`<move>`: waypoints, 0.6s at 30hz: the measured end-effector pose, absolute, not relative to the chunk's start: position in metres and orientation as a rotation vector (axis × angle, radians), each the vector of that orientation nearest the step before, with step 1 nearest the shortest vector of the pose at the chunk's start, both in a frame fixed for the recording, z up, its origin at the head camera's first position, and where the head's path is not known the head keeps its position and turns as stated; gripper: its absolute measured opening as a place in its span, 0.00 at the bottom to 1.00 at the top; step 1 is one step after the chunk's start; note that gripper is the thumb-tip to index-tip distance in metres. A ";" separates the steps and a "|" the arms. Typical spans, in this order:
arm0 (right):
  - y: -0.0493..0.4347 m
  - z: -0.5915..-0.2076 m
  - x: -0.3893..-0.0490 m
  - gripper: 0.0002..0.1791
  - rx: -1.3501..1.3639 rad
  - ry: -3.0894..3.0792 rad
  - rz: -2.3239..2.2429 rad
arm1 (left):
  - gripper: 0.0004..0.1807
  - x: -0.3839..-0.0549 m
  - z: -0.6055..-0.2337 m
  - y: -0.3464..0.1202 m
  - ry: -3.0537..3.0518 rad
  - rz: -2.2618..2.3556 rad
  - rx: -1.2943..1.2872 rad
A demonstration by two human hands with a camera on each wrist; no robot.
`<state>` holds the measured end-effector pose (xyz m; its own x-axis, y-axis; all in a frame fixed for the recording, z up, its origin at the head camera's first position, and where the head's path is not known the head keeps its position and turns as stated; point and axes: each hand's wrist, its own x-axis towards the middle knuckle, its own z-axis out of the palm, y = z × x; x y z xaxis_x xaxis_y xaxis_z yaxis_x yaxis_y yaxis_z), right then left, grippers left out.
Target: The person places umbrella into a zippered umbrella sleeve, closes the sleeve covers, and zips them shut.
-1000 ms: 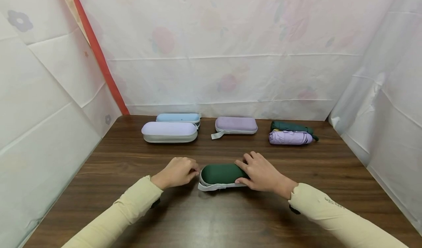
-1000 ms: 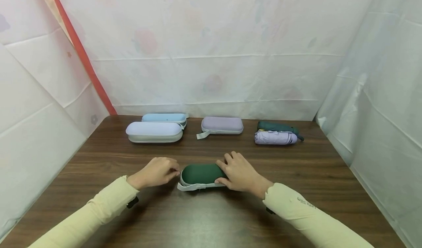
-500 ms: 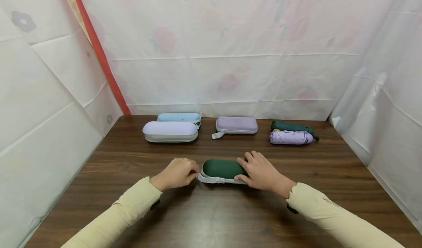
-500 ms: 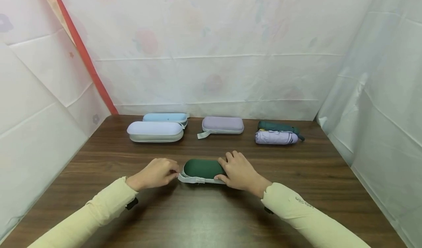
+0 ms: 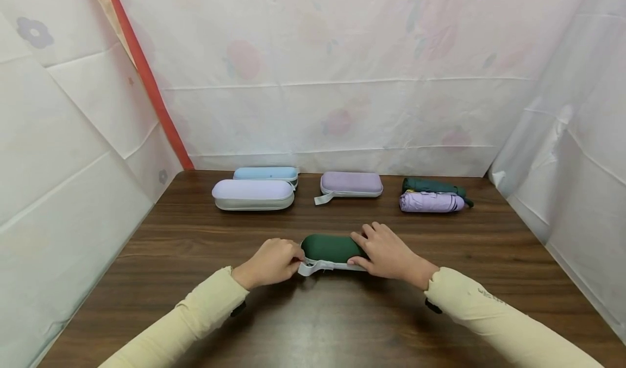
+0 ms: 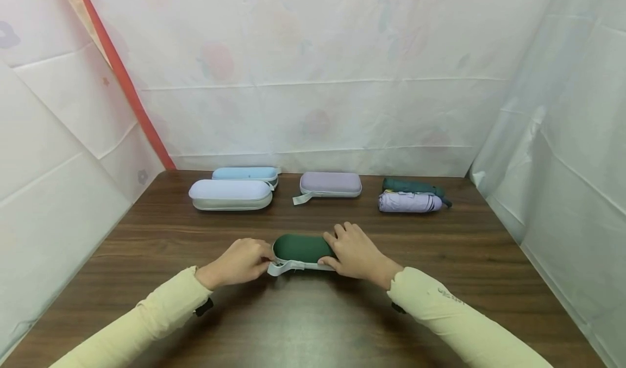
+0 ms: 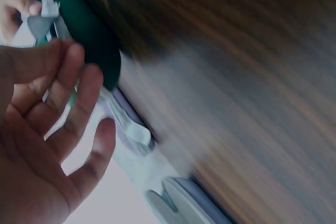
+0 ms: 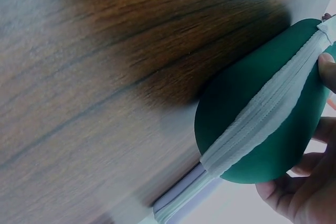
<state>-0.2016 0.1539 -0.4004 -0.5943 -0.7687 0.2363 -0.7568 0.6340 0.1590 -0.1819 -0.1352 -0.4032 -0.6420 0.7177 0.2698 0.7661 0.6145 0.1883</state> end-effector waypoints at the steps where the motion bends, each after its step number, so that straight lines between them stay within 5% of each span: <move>1: 0.154 -0.400 -0.202 0.31 1.234 -2.576 -0.060 | 0.08 -0.181 -0.404 -0.133 -2.651 -0.399 -1.234; 18: 0.153 -0.400 -0.202 0.33 1.242 -2.572 -0.098 | 0.13 -0.172 -0.407 -0.116 -2.571 -0.279 -1.198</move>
<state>-0.2019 0.1528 -0.4004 -0.5897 -0.7763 0.2227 -0.7572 0.6273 0.1821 -0.1721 -0.1163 -0.4071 -0.6116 0.7144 0.3399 0.7707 0.6350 0.0523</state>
